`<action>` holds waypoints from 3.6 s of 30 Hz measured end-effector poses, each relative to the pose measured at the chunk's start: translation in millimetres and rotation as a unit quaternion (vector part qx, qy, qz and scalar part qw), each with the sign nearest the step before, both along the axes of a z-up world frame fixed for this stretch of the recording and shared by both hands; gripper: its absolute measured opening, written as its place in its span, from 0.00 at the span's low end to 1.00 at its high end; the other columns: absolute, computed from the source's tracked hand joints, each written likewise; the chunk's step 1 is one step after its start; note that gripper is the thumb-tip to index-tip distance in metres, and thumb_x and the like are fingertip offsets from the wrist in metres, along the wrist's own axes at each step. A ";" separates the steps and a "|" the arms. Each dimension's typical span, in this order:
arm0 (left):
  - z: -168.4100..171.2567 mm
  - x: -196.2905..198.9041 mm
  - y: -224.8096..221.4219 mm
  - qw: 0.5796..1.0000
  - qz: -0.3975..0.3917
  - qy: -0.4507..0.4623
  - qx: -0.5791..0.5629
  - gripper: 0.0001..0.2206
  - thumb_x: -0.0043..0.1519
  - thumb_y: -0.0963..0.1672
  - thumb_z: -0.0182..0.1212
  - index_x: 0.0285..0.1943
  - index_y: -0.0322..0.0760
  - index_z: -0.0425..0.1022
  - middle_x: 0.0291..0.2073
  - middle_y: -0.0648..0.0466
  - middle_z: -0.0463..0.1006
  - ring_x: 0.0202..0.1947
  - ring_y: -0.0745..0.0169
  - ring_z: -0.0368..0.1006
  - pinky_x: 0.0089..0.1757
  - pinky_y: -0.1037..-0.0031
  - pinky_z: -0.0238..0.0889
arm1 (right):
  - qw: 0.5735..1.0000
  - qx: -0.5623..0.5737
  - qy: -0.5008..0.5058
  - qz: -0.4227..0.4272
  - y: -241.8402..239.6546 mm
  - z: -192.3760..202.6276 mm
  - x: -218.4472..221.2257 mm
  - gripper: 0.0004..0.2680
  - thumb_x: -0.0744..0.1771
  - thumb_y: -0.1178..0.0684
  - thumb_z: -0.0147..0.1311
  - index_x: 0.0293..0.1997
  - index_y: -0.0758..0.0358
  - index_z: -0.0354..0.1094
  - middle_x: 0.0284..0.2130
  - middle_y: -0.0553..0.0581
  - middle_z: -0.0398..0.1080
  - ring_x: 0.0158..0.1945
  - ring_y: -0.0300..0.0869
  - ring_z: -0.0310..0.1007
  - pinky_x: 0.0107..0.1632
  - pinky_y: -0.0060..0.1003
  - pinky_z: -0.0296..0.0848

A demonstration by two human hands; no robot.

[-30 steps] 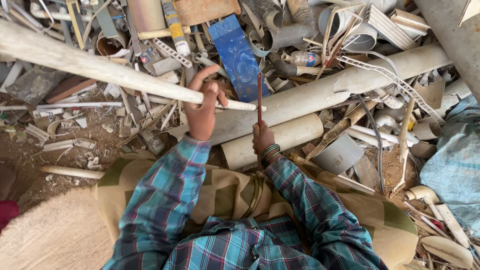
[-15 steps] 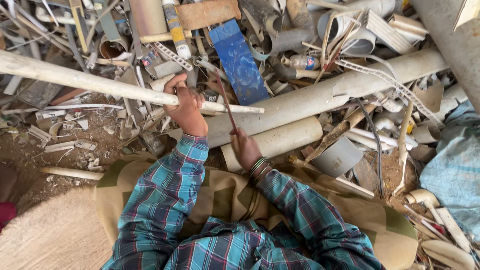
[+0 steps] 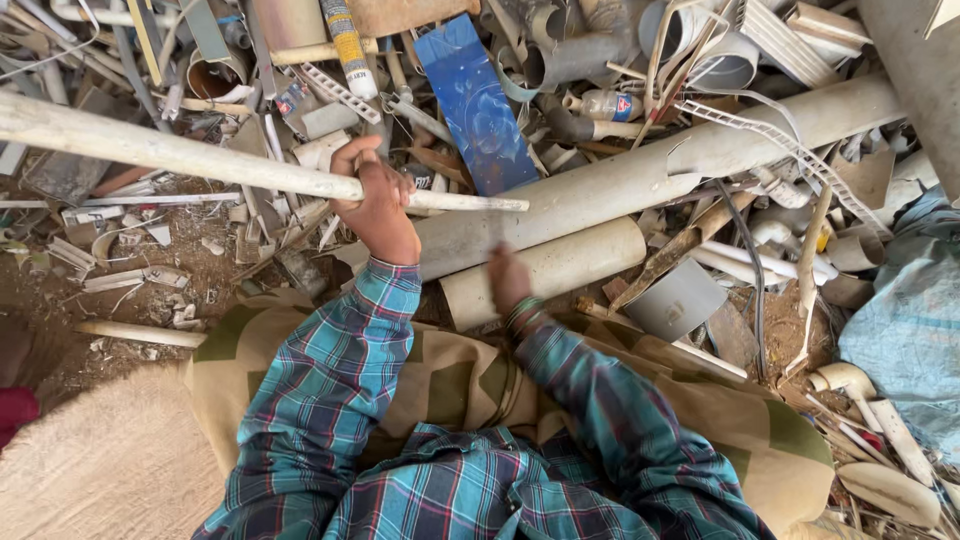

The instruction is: The person uses a hand-held saw to cut through a white plastic pipe while sitting among a large pile of scrap PVC materials.

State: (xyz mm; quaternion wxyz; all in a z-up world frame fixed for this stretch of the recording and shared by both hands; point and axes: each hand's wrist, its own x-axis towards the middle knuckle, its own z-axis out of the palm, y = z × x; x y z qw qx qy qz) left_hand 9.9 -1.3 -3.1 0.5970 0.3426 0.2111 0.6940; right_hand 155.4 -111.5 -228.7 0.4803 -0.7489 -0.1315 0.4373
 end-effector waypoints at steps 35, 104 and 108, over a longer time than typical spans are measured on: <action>5.3 13.5 3.6 1.000 0.020 0.023 -0.006 0.07 0.72 0.36 0.45 0.52 0.29 0.71 0.22 0.57 0.65 0.18 0.73 0.55 0.28 0.74 0.60 | 0.895 -0.035 -0.402 0.188 -49.4 39.0 -8.0 0.09 0.70 0.56 0.49 0.54 0.67 0.63 0.26 0.66 0.75 0.27 0.52 0.75 0.30 0.46 0.76; 14.5 1.1 1.3 0.998 -0.025 0.050 0.041 0.07 0.73 0.37 0.46 0.50 0.31 0.71 0.21 0.58 0.61 0.20 0.72 0.55 0.30 0.72 0.61 | 0.918 -0.046 -0.332 0.212 -32.2 2.5 40.5 0.09 0.71 0.53 0.50 0.56 0.63 0.66 0.28 0.61 0.77 0.23 0.44 0.73 0.25 0.41 0.76; 16.5 6.2 0.1 0.996 -0.025 0.071 0.043 0.06 0.72 0.37 0.47 0.50 0.30 0.71 0.20 0.58 0.61 0.19 0.72 0.54 0.28 0.73 0.59 | 0.887 0.022 -0.412 0.208 -32.5 2.2 18.6 0.10 0.69 0.52 0.54 0.54 0.64 0.67 0.35 0.63 0.77 0.25 0.44 0.75 0.28 0.43 0.77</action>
